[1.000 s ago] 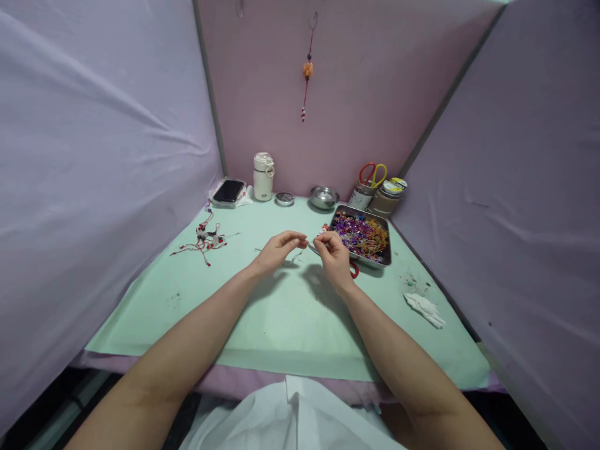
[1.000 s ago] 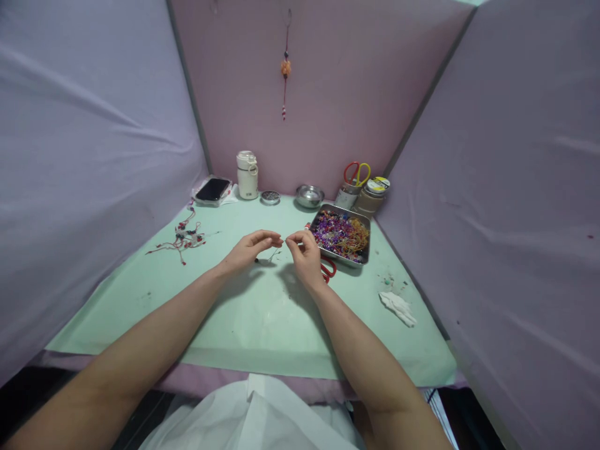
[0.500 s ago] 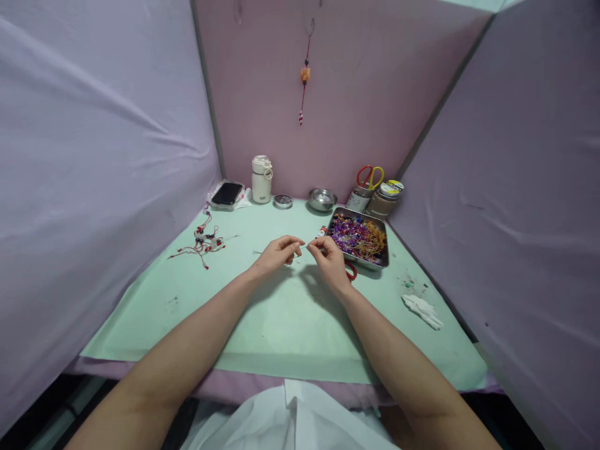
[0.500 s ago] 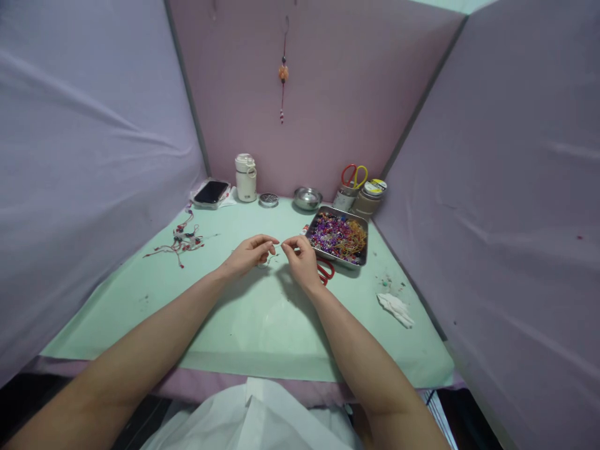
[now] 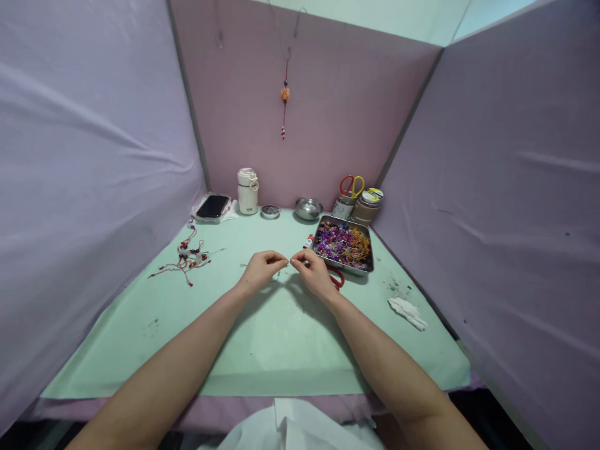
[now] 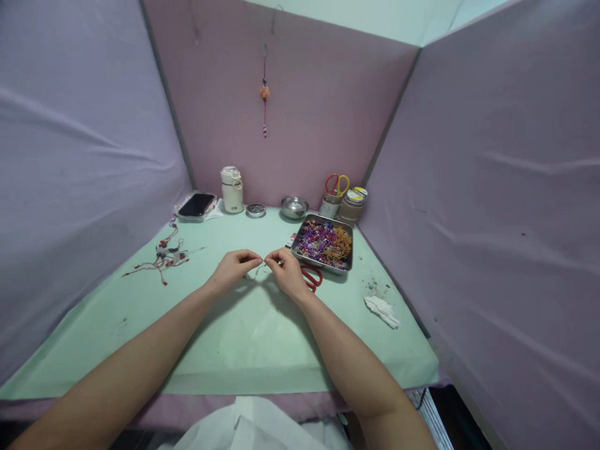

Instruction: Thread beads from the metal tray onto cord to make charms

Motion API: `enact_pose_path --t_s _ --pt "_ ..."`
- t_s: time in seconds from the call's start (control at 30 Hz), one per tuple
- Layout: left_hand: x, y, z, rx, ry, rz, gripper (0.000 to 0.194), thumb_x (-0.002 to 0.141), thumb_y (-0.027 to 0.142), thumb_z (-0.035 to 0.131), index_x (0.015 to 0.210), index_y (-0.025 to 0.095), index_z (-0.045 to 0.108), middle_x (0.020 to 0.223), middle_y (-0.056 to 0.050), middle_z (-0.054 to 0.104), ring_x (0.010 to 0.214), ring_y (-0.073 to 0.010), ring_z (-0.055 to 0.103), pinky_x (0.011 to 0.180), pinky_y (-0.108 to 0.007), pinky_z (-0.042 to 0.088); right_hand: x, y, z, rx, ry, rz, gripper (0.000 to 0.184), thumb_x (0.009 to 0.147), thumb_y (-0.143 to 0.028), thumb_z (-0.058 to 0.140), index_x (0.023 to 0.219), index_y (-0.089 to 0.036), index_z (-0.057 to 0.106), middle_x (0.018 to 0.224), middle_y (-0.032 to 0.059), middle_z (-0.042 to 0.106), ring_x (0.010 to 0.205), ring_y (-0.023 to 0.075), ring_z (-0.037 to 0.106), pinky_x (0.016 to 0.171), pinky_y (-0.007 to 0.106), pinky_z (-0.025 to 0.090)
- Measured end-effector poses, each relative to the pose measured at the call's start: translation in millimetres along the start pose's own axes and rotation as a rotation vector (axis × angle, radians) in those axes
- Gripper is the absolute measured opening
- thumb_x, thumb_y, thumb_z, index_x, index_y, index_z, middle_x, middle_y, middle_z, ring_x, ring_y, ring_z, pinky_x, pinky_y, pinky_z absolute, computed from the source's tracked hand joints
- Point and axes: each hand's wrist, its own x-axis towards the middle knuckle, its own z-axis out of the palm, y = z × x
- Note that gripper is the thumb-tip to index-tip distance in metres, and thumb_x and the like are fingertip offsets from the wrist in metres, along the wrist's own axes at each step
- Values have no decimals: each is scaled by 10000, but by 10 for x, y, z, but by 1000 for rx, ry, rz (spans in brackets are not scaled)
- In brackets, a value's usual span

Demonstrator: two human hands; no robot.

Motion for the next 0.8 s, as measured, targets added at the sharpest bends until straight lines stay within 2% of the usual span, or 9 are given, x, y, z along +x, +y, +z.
enact_pose_path --t_s 0.1,0.2,0.27,0.37,0.43,0.57,0.8 --pt "2 -5 3 18 14 -13 283 649 409 639 729 144 695 680 -48 650 652 -157 540 602 -263 414 41 -27 -87 -44 -13 -1 166 818 -329 537 774 -193 623 821 29 615 764 156 553 684 269 432" --pt "1 -6 6 26 38 -23 258 651 394 637 717 152 697 683 -48 655 646 -155 537 609 -266 418 148 -87 -318 -168 -26 -4 151 803 -313 547 804 -196 643 812 33 657 753 165 573 708 285 434" --pt "2 -11 8 30 47 -16 246 651 387 636 711 157 698 684 -48 656 654 -158 539 613 -266 420 271 -103 -532 -323 -30 13 143 795 -283 544 781 -204 662 778 29 673 711 168 578 702 291 427" --pt "7 -23 12 40 53 -22 241 646 380 634 708 155 696 676 -45 651 641 -155 534 606 -265 413 514 -35 -831 -603 37 48 150 784 -224 539 773 -200 687 792 49 688 725 182 590 709 289 415" --pt "8 -25 14 39 52 -41 240 643 379 634 703 154 692 674 -43 649 635 -153 533 604 -266 408 684 68 -946 -780 -2 120 160 771 -179 542 786 -193 701 835 75 697 757 195 602 703 281 412" --pt "7 -17 11 26 51 -54 235 637 382 639 695 159 686 675 -37 648 631 -148 535 617 -267 405 945 318 -930 -1024 -193 296 208 767 -114 520 801 -177 716 875 121 701 807 224 633 706 281 425" --pt "3 1 -1 29 49 -66 240 642 376 634 713 154 689 682 -45 646 639 -152 528 613 -271 406 1111 636 -754 -1061 -245 381 227 795 -104 532 947 -73 699 975 231 680 930 265 644 782 303 453"
